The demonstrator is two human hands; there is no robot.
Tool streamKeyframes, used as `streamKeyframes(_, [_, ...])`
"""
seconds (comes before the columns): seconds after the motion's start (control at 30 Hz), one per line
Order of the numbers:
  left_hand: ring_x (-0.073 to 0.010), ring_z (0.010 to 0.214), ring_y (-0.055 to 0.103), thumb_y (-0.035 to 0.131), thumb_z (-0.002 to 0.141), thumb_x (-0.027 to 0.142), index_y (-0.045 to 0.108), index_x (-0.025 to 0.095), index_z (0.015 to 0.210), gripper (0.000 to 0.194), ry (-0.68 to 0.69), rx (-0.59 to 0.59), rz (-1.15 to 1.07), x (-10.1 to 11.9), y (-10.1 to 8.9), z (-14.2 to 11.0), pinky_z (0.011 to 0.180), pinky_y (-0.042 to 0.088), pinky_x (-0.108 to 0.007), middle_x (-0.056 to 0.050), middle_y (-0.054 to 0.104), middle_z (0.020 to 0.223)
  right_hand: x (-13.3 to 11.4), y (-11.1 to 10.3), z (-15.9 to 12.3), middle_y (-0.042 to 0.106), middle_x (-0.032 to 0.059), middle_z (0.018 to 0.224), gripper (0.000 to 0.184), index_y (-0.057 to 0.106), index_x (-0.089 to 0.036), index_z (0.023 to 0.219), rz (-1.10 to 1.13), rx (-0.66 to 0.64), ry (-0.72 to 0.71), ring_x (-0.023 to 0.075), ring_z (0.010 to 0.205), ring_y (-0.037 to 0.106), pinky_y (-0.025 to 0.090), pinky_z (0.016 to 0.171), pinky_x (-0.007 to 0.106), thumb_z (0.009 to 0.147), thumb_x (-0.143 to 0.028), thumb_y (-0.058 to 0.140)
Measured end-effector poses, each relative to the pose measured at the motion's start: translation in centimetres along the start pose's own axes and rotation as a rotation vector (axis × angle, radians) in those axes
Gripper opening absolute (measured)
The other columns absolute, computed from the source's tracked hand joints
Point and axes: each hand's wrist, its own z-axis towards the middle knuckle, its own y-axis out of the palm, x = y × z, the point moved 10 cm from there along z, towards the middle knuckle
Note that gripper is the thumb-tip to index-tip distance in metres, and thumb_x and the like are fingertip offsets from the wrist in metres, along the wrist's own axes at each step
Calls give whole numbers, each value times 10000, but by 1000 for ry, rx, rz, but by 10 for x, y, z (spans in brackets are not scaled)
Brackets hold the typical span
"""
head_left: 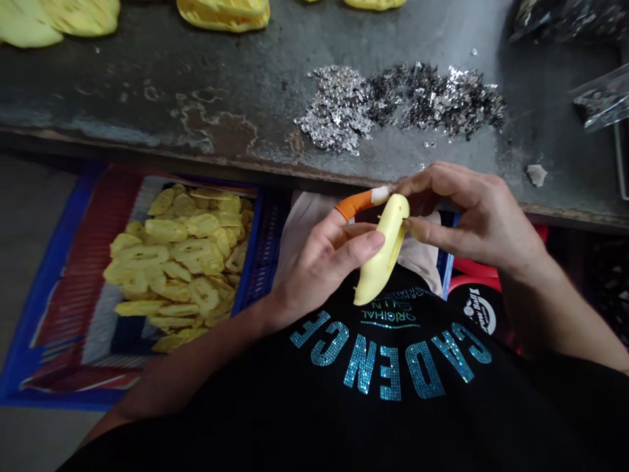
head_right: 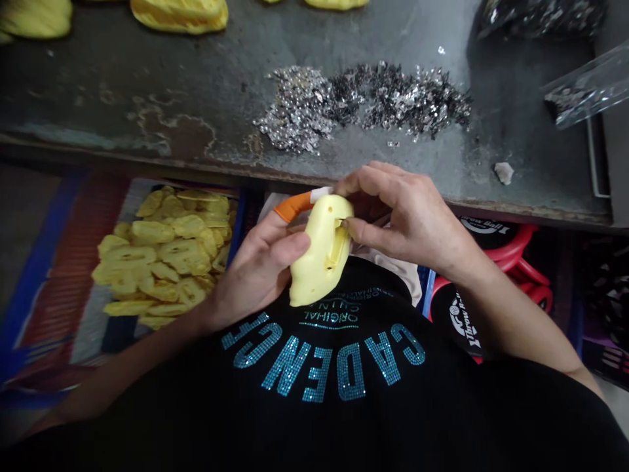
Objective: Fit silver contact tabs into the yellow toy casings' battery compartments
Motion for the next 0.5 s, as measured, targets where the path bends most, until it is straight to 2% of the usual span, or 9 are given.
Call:
streamKeyframes(0.07, [-198,966,854,926,1060,431,803,326,1593,557,25,-2,48,1,-2,-3,814,640,-244,-24,918,1195,-2,3,-3,864,54,1121,191,828,-251,1243,-35,52,-25,218,895,798,689,794,360,1065,-319,837])
streamKeyframes(0.2, [-194,939,827,945,1054,445,888,261,1496,482,38,70,151,2,-10,-7,780,615,-251,-77,929,1276,-3,9,-13,866,65,1129,196,810,-228,1226,-69,202,-107,213,921,809,679,803,335,1032,-228,843])
streamKeyframes(0.27, [-195,886,799,978,1015,453,940,236,1412,453,48,114,205,6,-11,-8,741,602,-263,-83,936,1202,0,11,-18,868,56,1124,218,804,-232,1235,-72,260,-127,204,917,810,673,811,324,1024,-198,846])
streamKeyframes(0.4, [-182,746,706,1035,930,440,1008,208,1164,331,63,179,298,11,-15,-6,631,545,-263,-58,890,903,8,14,-22,874,44,1112,217,808,-242,1261,-84,290,-137,196,907,818,672,804,312,1050,-246,857])
streamKeyframes(0.5, [-178,758,709,1035,932,416,1015,225,1114,265,86,181,344,12,-19,-3,650,558,-257,-53,892,894,15,17,-20,890,56,1142,222,819,-244,1279,-76,257,-121,207,944,836,686,814,321,1080,-330,865])
